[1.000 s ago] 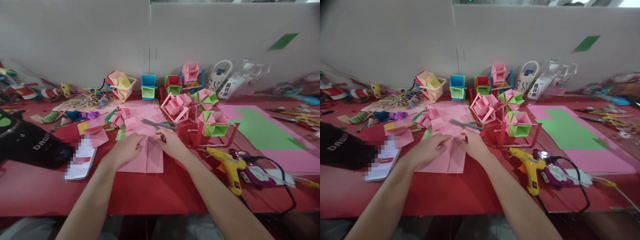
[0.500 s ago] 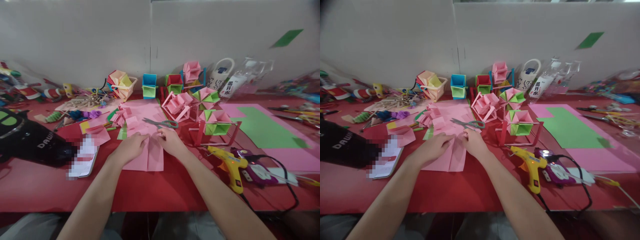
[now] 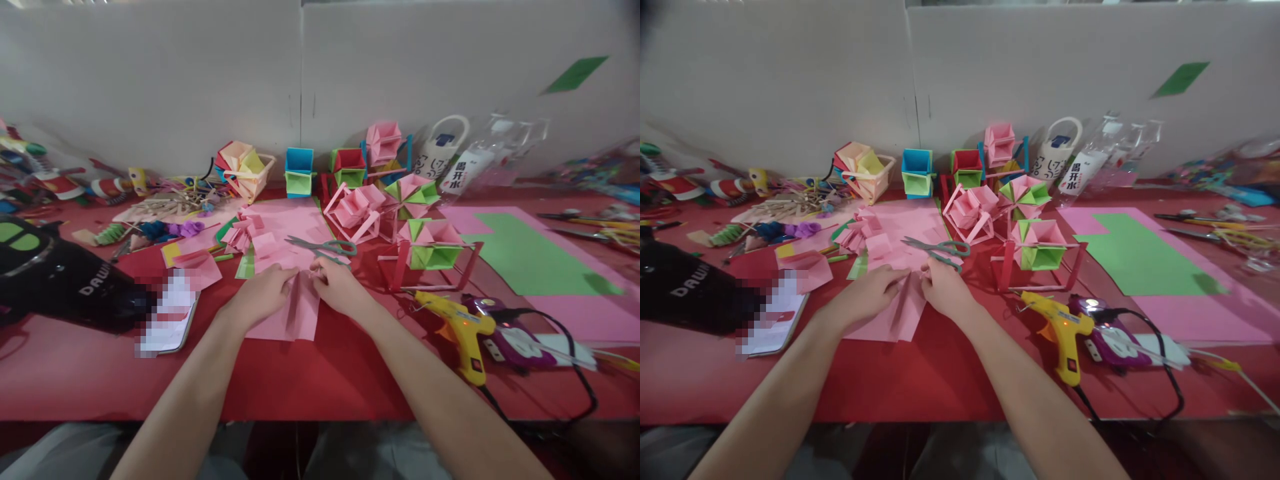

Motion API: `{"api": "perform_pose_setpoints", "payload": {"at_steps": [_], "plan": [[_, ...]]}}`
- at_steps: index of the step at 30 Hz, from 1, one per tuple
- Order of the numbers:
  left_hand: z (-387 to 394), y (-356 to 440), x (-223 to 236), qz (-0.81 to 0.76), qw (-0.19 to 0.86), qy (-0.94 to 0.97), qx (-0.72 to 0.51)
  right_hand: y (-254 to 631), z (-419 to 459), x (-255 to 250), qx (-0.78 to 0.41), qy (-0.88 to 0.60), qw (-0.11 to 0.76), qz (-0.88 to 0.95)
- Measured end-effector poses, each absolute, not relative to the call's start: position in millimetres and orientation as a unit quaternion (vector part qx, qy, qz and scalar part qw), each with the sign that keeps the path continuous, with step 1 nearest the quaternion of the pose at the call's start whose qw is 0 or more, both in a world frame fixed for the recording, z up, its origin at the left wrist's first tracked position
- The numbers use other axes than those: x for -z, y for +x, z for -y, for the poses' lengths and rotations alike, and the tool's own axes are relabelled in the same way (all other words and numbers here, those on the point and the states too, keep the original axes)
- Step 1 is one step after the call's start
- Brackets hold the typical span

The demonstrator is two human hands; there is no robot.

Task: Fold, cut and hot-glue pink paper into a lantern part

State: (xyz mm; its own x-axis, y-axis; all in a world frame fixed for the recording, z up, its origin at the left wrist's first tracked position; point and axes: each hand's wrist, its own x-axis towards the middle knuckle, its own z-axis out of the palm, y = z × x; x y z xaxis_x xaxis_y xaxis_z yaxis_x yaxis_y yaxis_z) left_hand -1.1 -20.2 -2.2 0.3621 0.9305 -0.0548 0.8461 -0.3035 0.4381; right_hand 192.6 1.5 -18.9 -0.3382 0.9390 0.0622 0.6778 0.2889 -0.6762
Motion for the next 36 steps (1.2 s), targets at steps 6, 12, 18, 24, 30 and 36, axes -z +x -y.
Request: {"api": "perform_pose_setpoints", "payload": {"at_steps": [6,12,18,24,30,36], "plan": [[22,0,2,-0.558,0.199,0.798,-0.108,192,1,16,-0.279,-0.523,0.230,0.772],[21,0,2,-0.561,0.193,0.798,-0.106,191,2,12,-0.282,-0.527,0.215,0.773],[24,2,1,-0.566,0.184,0.798,-0.096,191,2,16,-0.265,-0.529,0.203,0.780],[23,2,1,-0.561,0.203,0.793,-0.119,195,4,17,-0.295,-0.515,0.241,0.768],[16,-5,3,-0.515,0.272,0.788,-0.201,201,1,13,-0.338,-0.490,0.280,0.753],[6,-12,8,-0.564,0.235,0.746,-0.265,203,1,8,-0.327,-0.443,0.340,0.763]]}}
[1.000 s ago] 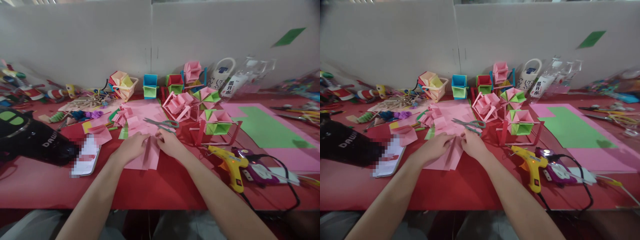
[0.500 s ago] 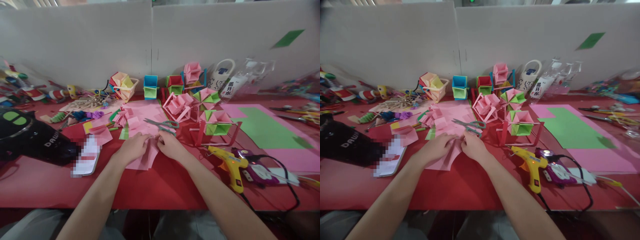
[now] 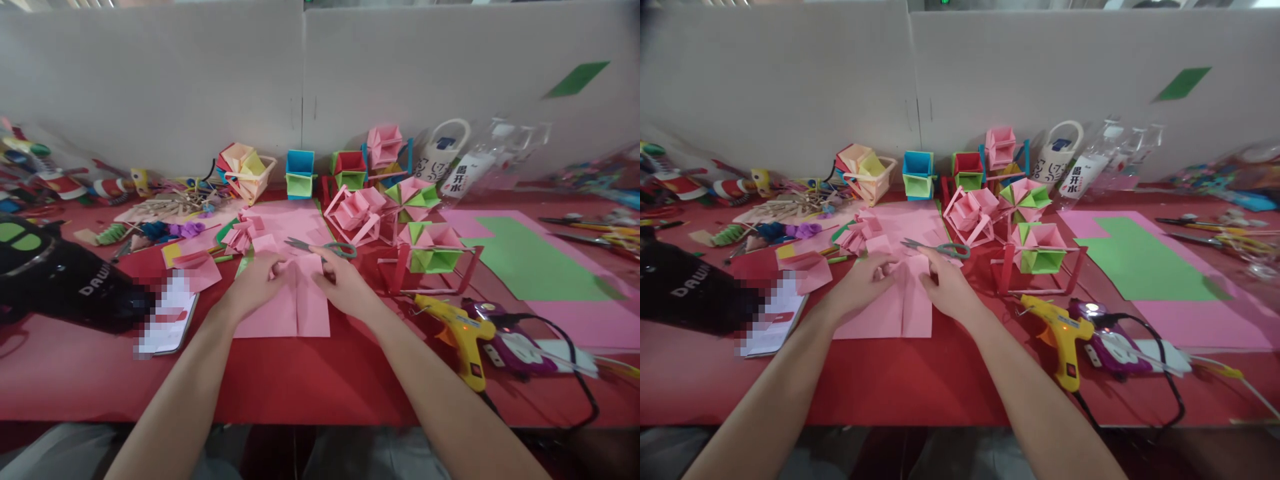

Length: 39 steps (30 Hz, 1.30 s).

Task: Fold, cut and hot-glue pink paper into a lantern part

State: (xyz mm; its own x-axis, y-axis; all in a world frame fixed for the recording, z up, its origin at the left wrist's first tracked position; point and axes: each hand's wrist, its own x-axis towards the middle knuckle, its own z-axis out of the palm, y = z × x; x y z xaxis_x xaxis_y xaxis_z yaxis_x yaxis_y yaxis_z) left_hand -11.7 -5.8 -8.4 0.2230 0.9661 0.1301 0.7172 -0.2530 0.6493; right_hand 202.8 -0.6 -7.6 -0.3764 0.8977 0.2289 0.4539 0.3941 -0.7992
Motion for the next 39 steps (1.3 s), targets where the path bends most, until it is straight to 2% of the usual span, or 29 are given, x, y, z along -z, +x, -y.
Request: {"api": "perform_pose_setpoints", "payload": {"at_steps": [9,30,35,39], "plan": [[3,-6,-8,-0.513,0.304,0.724,-0.345,200,1,-3,-0.366,-0.447,0.425,0.697],[1,-11,-9,-0.548,0.323,0.671,-0.381,197,-2,4,-0.492,-0.480,0.429,0.585],[0,-13,-10,-0.554,0.295,0.668,-0.399,200,-1,-1,-0.524,-0.474,0.374,0.601],[0,-15,-10,-0.532,0.340,0.663,-0.401,201,-2,2,-0.506,-0.454,0.381,0.627]]}}
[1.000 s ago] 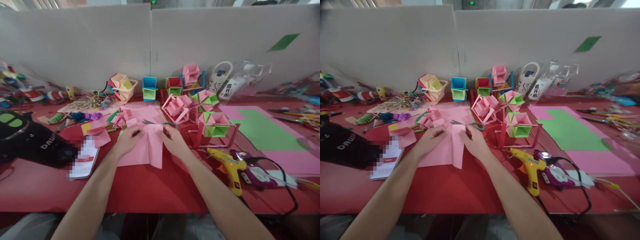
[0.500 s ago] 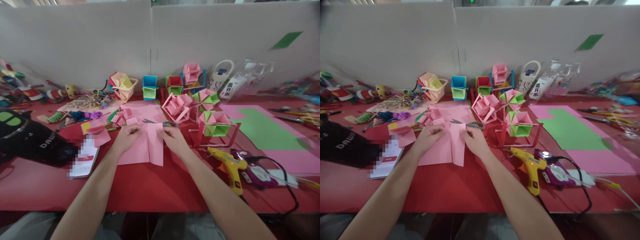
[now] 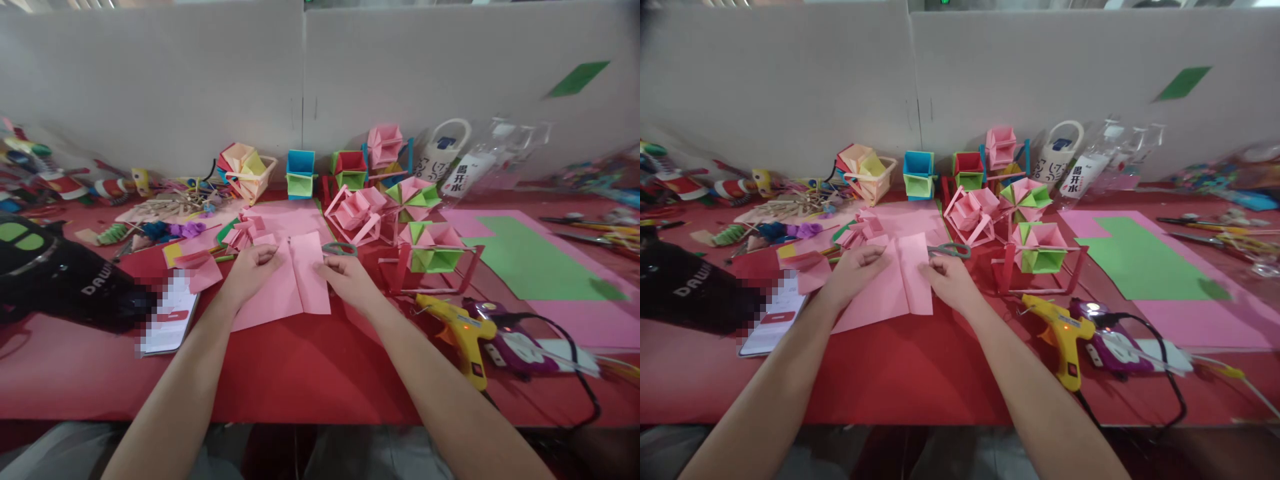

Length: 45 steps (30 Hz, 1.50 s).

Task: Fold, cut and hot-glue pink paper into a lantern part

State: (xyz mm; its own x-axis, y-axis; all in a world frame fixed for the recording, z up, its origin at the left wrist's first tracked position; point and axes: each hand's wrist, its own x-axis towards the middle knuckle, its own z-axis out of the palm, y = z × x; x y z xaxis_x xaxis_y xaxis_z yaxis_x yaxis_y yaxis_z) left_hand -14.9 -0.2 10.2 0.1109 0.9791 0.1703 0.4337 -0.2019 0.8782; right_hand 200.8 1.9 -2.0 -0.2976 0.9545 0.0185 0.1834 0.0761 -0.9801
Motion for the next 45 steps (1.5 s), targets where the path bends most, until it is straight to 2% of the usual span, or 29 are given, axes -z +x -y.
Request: {"api": "perform_pose_setpoints", "payload": {"at_steps": [3,6,10,17,25,33,45], "plan": [[1,-17,-8,-0.520,0.382,0.673,-0.360,203,-5,5,-0.466,-0.455,0.411,0.638],[0,-18,-4,-0.534,0.369,0.680,-0.342,205,-7,6,-0.432,-0.463,0.435,0.640],[-2,-20,-1,-0.542,0.336,0.686,-0.350,205,-7,7,-0.432,-0.476,0.439,0.627],[-1,-19,-5,-0.545,0.335,0.672,-0.372,202,-8,14,-0.444,-0.492,0.465,0.587],[0,-18,-13,-0.567,0.308,0.653,-0.397,206,-8,7,-0.475,-0.466,0.421,0.616],[1,-21,-7,-0.518,0.457,0.627,-0.359,209,-12,10,-0.419,-0.475,0.450,0.630],[1,-21,-10,-0.553,0.374,0.641,-0.379,207,-11,8,-0.437,-0.520,0.452,0.579]]}}
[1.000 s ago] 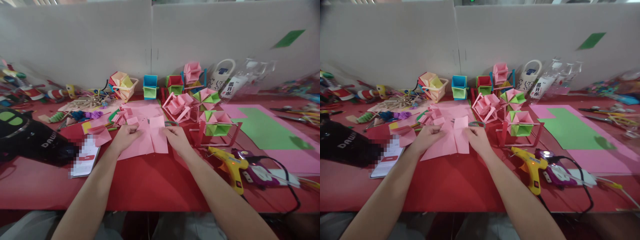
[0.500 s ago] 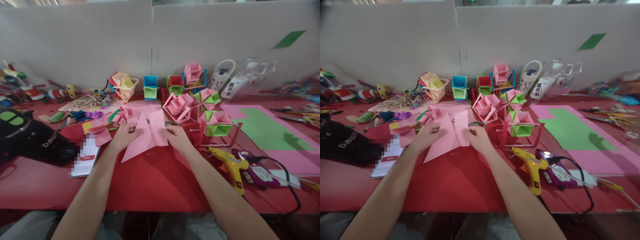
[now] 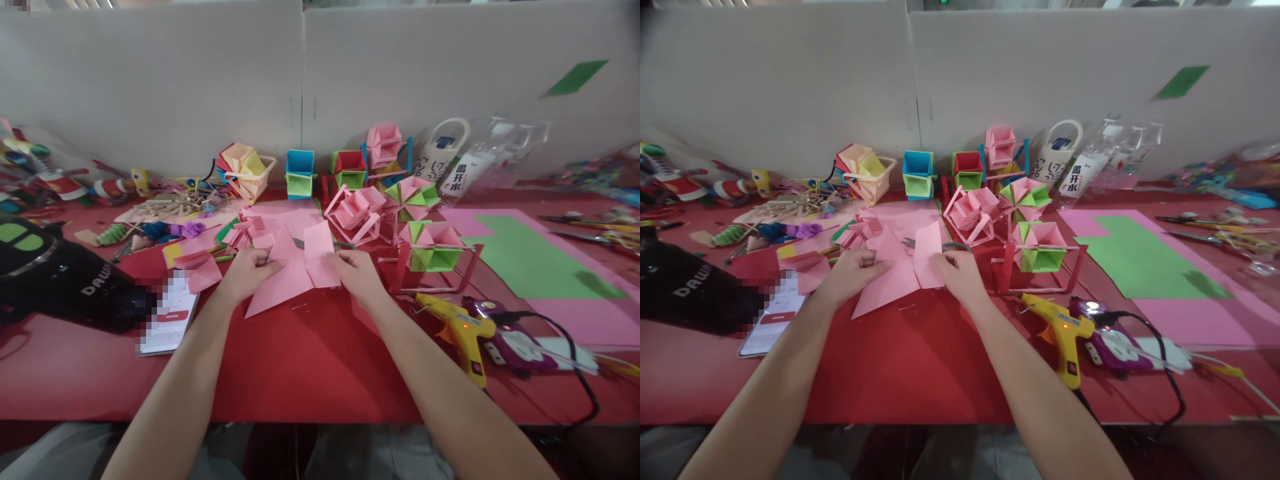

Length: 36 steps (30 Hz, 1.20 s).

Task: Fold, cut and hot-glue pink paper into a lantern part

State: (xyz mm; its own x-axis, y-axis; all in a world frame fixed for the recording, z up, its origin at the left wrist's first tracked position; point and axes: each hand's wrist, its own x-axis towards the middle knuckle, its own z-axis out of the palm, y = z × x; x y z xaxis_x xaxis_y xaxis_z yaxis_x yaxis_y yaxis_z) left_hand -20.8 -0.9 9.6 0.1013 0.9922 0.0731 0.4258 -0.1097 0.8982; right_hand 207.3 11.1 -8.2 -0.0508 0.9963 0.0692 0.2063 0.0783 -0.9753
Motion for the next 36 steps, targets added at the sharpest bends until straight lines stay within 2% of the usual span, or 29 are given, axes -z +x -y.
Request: {"api": "perform_pose_setpoints", "payload": {"at_steps": [7,13,24,36], "plan": [[-1,-22,-10,-0.554,0.361,0.633,-0.403,208,-10,5,-0.543,-0.477,0.388,0.572],[0,-22,-7,-0.504,0.453,0.639,-0.364,210,-13,8,-0.495,-0.472,0.440,0.582],[-3,-23,-6,-0.550,0.341,0.668,-0.368,207,-15,9,-0.499,-0.515,0.434,0.545],[-6,-27,1,-0.556,0.328,0.656,-0.391,207,-16,10,-0.527,-0.510,0.440,0.517]]}}
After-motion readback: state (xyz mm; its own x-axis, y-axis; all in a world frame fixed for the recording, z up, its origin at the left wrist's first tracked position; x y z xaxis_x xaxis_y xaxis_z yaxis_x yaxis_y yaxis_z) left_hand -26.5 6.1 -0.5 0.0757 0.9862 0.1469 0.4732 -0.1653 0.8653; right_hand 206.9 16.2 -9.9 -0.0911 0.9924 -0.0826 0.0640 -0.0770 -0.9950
